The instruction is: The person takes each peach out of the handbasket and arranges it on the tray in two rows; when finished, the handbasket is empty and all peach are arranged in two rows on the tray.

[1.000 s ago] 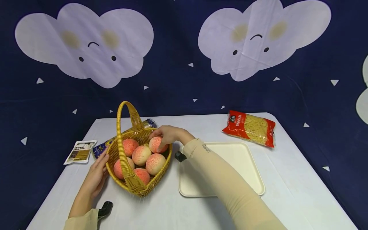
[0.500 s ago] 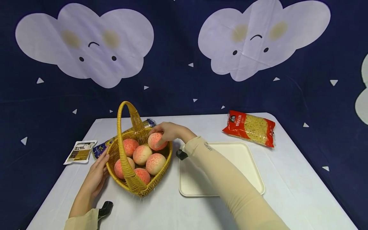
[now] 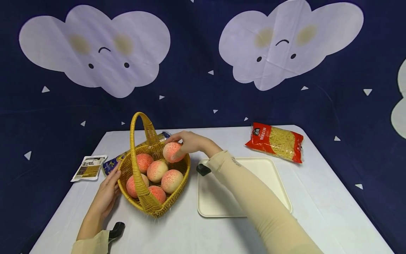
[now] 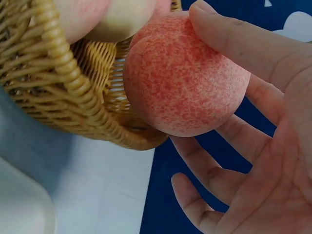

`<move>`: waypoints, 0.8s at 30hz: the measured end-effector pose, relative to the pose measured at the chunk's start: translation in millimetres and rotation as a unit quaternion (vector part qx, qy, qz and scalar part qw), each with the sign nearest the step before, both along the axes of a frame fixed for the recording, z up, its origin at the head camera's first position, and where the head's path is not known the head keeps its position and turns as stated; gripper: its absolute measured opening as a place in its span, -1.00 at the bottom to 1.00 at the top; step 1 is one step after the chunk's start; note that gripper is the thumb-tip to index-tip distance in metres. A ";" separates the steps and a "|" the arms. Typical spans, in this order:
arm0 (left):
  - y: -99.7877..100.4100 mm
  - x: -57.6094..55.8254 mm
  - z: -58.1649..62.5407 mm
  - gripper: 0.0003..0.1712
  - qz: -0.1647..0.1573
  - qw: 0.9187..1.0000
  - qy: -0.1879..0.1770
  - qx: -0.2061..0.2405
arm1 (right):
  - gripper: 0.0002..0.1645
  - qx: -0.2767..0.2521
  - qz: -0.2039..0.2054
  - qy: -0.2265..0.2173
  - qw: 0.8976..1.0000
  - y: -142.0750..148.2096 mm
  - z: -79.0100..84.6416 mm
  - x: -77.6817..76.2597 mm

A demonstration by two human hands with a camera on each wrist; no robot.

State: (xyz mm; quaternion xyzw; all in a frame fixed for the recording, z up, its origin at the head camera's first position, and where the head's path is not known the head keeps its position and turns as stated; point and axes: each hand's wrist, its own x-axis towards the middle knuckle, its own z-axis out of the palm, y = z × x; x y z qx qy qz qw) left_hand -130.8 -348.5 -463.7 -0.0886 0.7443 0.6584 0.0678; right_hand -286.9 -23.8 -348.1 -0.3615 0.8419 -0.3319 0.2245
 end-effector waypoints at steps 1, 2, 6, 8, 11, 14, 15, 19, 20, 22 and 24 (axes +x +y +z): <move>0.2 0.0 -0.2 -0.21 0.001 1.000 0.000 0.000 | -0.21 -0.003 -0.001 0.003 1.000 0.9 0.6 0.5; 0.2 -0.2 -0.6 -0.20 0.001 1.000 0.000 0.001 | -0.21 -0.007 0.001 0.007 1.000 1.8 1.1 0.7; 0.2 -0.9 -1.2 -0.22 0.005 1.000 -0.001 0.001 | -0.21 -0.021 0.009 0.017 1.000 7.1 3.7 2.2; 0.0 -0.9 -1.5 -0.22 0.005 1.000 -0.003 0.004 | -0.21 -0.032 0.012 0.017 0.999 11.1 4.9 2.9; 0.1 -1.1 -2.0 -0.23 0.006 1.000 -0.004 0.005 | -0.20 -0.046 0.008 0.013 0.999 19.5 5.9 3.9; -0.2 -1.3 -2.1 -0.22 0.007 1.000 -0.005 0.004 | -0.21 -0.059 0.000 0.012 0.998 29.8 5.2 3.8; -0.2 -1.3 -2.0 -0.22 0.007 1.000 -0.005 0.003 | -0.21 -0.061 -0.003 0.014 0.998 33.7 4.7 3.8; -0.9 -0.9 -1.5 -0.22 0.004 1.000 -0.002 -0.004 | -0.22 -0.077 -0.013 0.025 0.997 49.7 -0.4 1.3; -1.2 -0.7 -1.6 -0.22 0.004 1.000 -0.003 -0.006 | -0.22 -0.080 -0.019 0.024 0.996 54.0 -1.7 1.1; -1.6 -0.6 -1.8 -0.22 0.003 1.000 -0.002 -0.010 | -0.22 -0.087 -0.025 0.024 0.996 62.4 -4.6 0.2; -2.0 -0.6 -2.1 -0.22 0.003 1.000 -0.004 -0.011 | -0.23 -0.091 -0.032 0.020 0.995 71.1 -7.5 -0.1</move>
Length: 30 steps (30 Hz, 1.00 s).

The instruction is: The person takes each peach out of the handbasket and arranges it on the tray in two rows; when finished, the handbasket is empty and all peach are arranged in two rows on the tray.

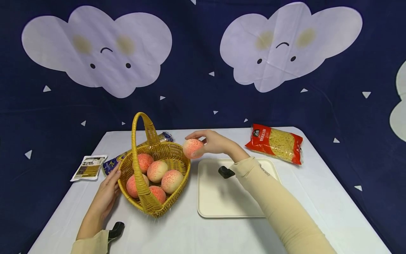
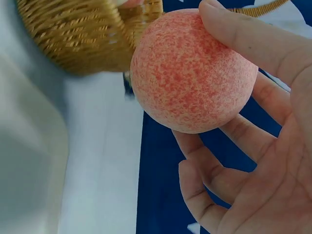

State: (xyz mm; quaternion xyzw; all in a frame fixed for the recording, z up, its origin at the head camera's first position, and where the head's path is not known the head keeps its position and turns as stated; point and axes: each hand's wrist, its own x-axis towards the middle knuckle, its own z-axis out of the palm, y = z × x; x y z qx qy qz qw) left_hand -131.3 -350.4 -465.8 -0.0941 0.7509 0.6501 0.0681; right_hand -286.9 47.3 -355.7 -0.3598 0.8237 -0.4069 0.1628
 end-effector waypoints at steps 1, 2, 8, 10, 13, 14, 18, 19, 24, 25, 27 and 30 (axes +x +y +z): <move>0.0 -0.1 -0.2 -0.22 0.000 1.000 -0.001 0.000 | -0.23 -0.002 -0.003 -0.003 1.000 4.4 -1.6 0.0; 0.0 -0.2 -0.5 -0.22 0.000 1.000 -0.001 0.001 | -0.23 -0.002 -0.007 -0.005 1.000 9.1 -3.4 0.1; 0.5 -0.6 -0.4 -0.23 0.000 1.000 -0.003 0.006 | -0.26 0.011 -0.033 -0.018 0.999 32.8 -15.6 1.4; 0.6 -0.4 -0.1 -0.22 -0.001 1.000 -0.001 0.005 | -0.27 0.017 -0.040 -0.020 0.999 38.4 -18.9 2.5; 0.6 -0.3 0.2 -0.22 -0.002 1.000 0.002 0.002 | -0.29 0.027 -0.043 -0.025 0.998 45.3 -24.2 4.7; 0.5 -0.3 0.1 -0.22 -0.002 1.000 0.002 0.002 | -0.30 0.030 -0.041 -0.022 0.998 47.3 -26.7 5.1; -0.3 -0.7 -0.6 -0.23 0.001 1.000 -0.002 0.000 | -0.29 0.039 -0.044 -0.027 0.998 53.1 -36.7 7.7; -0.5 -0.8 -0.8 -0.23 0.002 1.000 -0.004 0.001 | -0.27 0.040 -0.048 -0.032 0.998 54.1 -39.0 8.4; -1.5 -0.2 -1.3 -0.23 0.002 1.000 -0.005 0.002 | -0.23 0.037 -0.063 -0.051 0.996 56.4 -48.2 10.3; -1.6 0.0 -1.3 -0.22 0.001 1.000 -0.005 0.004 | -0.23 0.036 -0.065 -0.053 0.996 56.5 -49.6 10.9; -1.3 0.3 -0.9 -0.23 0.001 1.000 -0.003 0.000 | -0.22 0.034 -0.067 -0.054 0.996 56.6 -52.8 11.6; -1.1 0.3 -0.8 -0.23 0.000 1.000 0.000 0.001 | -0.21 0.036 -0.070 -0.056 0.995 56.5 -56.8 13.4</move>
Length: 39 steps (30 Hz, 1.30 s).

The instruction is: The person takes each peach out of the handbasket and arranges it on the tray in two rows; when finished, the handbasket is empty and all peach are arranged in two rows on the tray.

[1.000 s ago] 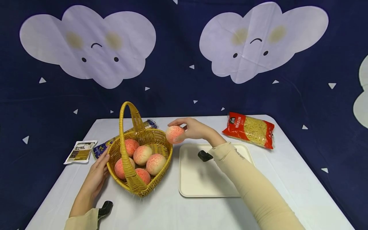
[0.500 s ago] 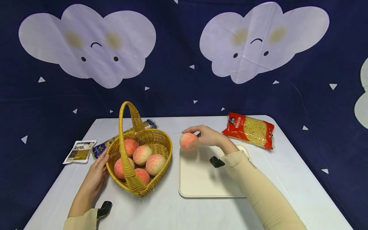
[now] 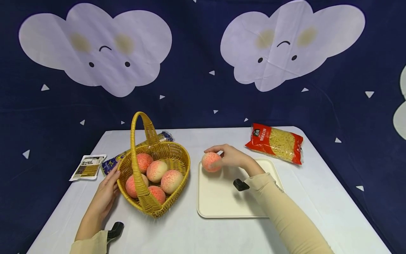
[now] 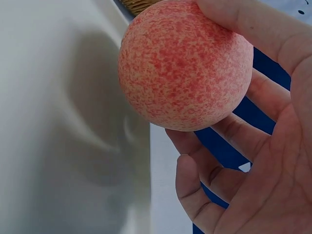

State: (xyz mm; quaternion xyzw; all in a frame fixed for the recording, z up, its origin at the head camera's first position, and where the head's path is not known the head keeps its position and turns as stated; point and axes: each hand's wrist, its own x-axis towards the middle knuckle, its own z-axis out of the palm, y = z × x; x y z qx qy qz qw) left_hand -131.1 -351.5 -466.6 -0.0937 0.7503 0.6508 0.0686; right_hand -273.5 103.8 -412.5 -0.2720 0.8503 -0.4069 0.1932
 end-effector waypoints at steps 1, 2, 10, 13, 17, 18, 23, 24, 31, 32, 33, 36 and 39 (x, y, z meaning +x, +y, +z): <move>0.3 -0.1 0.2 -0.24 0.000 1.000 0.001 -0.001 | -0.20 0.001 -0.002 0.001 1.000 0.1 -1.4 0.5; 0.5 -0.3 0.1 -0.24 -0.001 1.000 0.003 -0.001 | -0.20 0.002 -0.003 0.001 1.000 0.2 -2.6 0.8; 1.0 0.5 0.7 -0.22 0.000 1.000 0.003 -0.010 | -0.21 0.001 -0.007 0.009 1.000 0.6 -9.3 3.0; 1.3 0.6 1.3 -0.21 0.000 1.000 0.005 -0.011 | -0.21 0.003 -0.005 0.010 1.000 0.9 -11.9 3.2; 1.7 0.1 1.6 -0.22 0.001 1.000 0.003 -0.014 | -0.23 0.001 -0.004 0.004 1.000 1.5 -16.1 2.0; 1.6 0.0 1.3 -0.22 0.001 1.000 0.003 -0.013 | -0.23 0.000 -0.004 0.003 1.000 1.5 -16.9 1.9; 0.6 -0.1 0.5 -0.23 -0.001 1.000 0.001 -0.020 | -0.23 -0.010 0.000 -0.005 1.000 1.2 -19.1 2.0; 0.2 0.0 0.3 -0.23 -0.001 1.000 0.001 -0.019 | -0.23 -0.011 0.001 -0.007 1.000 1.0 -19.1 2.0; -1.1 -0.6 -1.3 -0.24 0.002 1.000 -0.001 -0.019 | -0.16 -0.003 -0.001 -0.009 1.000 1.4 -18.5 3.7; -1.2 -0.6 -1.4 -0.24 0.003 1.000 -0.001 -0.019 | -0.15 -0.002 -0.002 -0.009 1.000 1.9 -18.9 3.3; -1.1 -0.5 -1.3 -0.24 0.003 1.000 -0.001 -0.018 | -0.15 0.000 -0.003 -0.010 1.000 2.3 -19.5 2.7; -0.6 -0.5 -1.5 -0.23 0.005 1.000 0.004 -0.016 | -0.14 0.001 -0.006 -0.013 1.000 2.8 -20.5 1.8; -0.4 -0.4 -1.7 -0.23 0.005 1.000 0.007 -0.015 | -0.14 0.000 -0.007 -0.015 1.000 3.6 -21.8 1.3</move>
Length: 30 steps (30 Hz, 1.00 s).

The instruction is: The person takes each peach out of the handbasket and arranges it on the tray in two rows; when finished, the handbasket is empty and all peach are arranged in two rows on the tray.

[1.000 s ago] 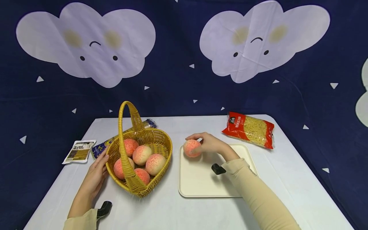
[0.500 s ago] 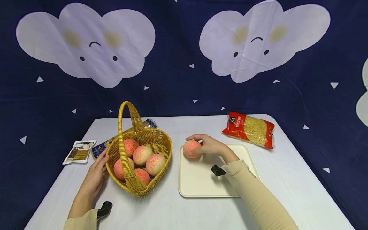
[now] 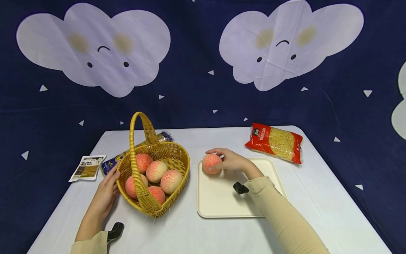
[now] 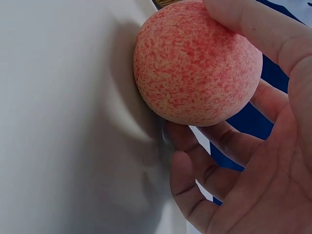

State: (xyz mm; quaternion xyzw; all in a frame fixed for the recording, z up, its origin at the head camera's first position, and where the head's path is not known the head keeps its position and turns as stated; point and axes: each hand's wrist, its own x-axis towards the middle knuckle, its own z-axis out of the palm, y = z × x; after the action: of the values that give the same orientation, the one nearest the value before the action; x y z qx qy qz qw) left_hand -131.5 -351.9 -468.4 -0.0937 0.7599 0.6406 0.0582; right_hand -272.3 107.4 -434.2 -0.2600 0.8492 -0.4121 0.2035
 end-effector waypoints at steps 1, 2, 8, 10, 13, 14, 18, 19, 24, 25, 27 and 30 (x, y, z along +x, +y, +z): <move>0.1 -0.1 -0.3 -0.23 0.000 1.000 0.001 0.001 | -0.14 0.000 0.001 0.000 1.000 0.4 -0.2 0.0; 0.1 -0.1 -0.3 -0.22 0.000 1.000 0.000 0.001 | -0.15 0.000 0.002 0.000 1.000 1.0 -0.8 -0.3; 0.1 -0.2 0.8 -0.22 0.003 1.000 -0.007 0.000 | -0.15 0.005 0.011 -0.004 1.000 2.8 2.4 1.1; -0.1 -0.2 1.2 -0.22 0.004 1.000 -0.010 -0.002 | -0.16 0.006 0.012 -0.007 1.000 2.9 4.1 1.5; -0.1 -0.1 1.3 -0.22 0.002 1.000 -0.009 -0.001 | -0.16 0.009 0.015 -0.005 1.000 3.0 5.2 1.1; -0.2 -0.1 1.2 -0.23 0.001 1.000 -0.009 -0.002 | -0.16 0.012 0.016 -0.002 1.000 3.3 5.5 0.9; 0.2 0.2 1.4 -0.23 0.000 1.000 -0.006 -0.001 | -0.16 0.023 0.022 0.003 0.999 3.0 7.2 0.8; 0.3 0.3 1.4 -0.22 0.000 1.000 -0.006 -0.003 | -0.16 0.027 0.024 0.004 0.999 2.9 8.1 1.1; 1.4 0.7 2.0 -0.22 0.001 1.000 -0.005 0.000 | -0.10 0.042 0.025 -0.004 0.999 2.9 13.9 0.6; 1.7 0.6 2.1 -0.22 0.001 1.000 -0.003 -0.001 | -0.09 0.044 0.025 -0.004 0.999 3.3 15.2 -0.2; 1.9 0.7 2.3 -0.21 0.002 1.000 -0.004 0.000 | -0.09 0.048 0.024 -0.004 0.999 3.5 18.6 -1.2; 2.2 1.2 3.0 -0.20 0.002 1.000 -0.004 -0.004 | -0.11 0.042 0.027 0.007 0.999 3.6 24.7 -3.9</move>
State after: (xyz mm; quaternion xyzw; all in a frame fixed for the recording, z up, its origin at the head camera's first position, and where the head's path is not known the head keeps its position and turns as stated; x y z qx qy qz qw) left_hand -130.3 -349.7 -465.3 -0.0982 0.7623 0.6369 0.0595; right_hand -276.1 111.0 -409.5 -0.2770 0.8598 -0.3685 0.2195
